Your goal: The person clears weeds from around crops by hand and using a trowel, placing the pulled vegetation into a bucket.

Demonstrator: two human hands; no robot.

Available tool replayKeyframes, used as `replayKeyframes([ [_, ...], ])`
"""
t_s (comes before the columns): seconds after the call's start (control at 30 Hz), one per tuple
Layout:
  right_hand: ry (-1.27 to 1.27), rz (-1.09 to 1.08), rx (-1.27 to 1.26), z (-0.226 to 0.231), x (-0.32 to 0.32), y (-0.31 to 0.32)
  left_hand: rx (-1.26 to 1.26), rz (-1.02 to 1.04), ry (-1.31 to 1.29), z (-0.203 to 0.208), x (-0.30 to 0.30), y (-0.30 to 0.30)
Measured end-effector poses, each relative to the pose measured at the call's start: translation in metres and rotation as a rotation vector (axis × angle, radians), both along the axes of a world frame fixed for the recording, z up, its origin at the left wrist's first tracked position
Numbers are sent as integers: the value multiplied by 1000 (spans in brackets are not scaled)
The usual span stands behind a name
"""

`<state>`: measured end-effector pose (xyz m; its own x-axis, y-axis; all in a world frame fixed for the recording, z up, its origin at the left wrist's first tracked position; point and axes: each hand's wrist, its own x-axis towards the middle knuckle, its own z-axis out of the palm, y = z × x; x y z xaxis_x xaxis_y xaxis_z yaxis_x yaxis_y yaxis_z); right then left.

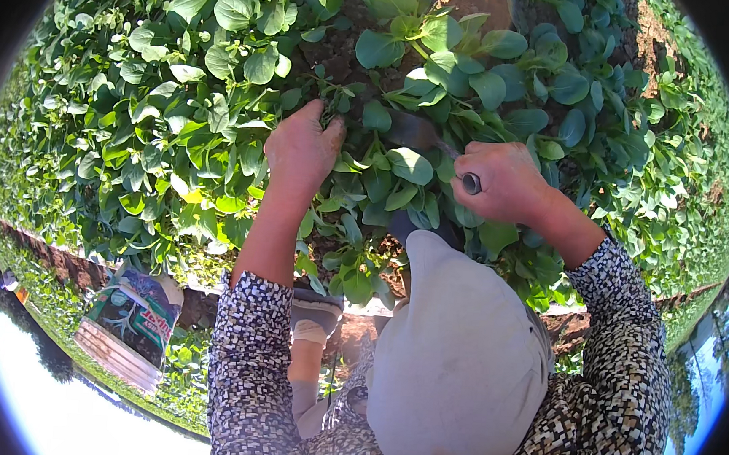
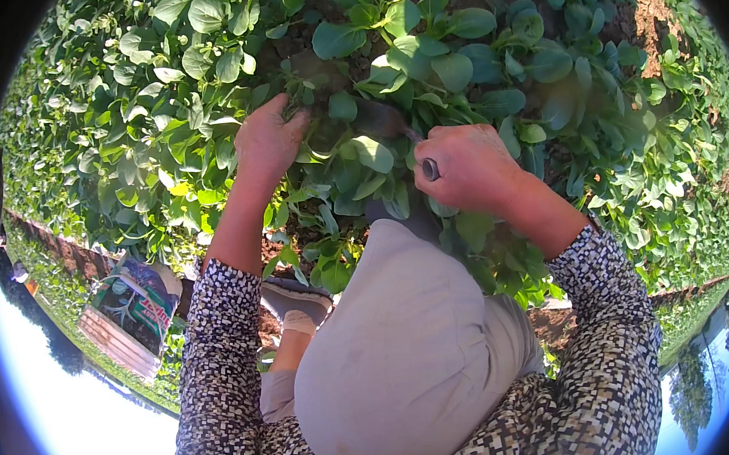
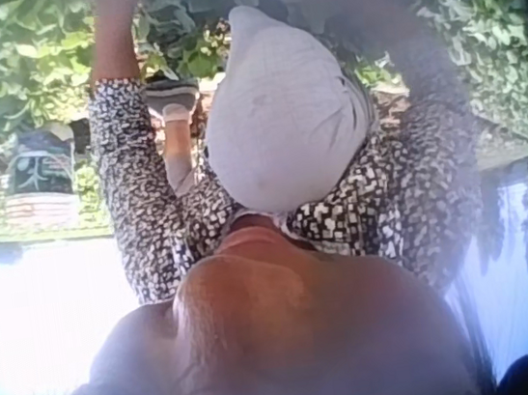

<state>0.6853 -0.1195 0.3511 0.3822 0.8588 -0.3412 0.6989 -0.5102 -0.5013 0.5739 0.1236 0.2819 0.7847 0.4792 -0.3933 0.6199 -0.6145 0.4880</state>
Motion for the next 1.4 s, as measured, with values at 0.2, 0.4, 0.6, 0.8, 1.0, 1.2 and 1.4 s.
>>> replayKeyframes([
  [0.2, 21, -101, 48, -19, -16, -3, 43, -189, 353, -16, 37, 9],
  [0.4, -22, -127, 68, -26, -25, -11, -57, -207, 500, -31, 47, 17],
  [0.6, -13, -129, 205, -32, -29, -9, -155, -122, 359, -79, 38, 25],
  [0.8, 9, -168, 182, -35, -27, -15, -1002, 334, 82, -58, 28, 51],
  [1.0, 40, -143, 113, -22, -20, -13, -894, 164, 42, -13, 44, 37],
  [1.2, 107, -131, 8, -3, -11, 2, 43, -702, 106, -19, 16, -17],
  [1.4, 128, -78, -88, 13, -8, 19, 143, -745, 75, -17, -59, -34],
])
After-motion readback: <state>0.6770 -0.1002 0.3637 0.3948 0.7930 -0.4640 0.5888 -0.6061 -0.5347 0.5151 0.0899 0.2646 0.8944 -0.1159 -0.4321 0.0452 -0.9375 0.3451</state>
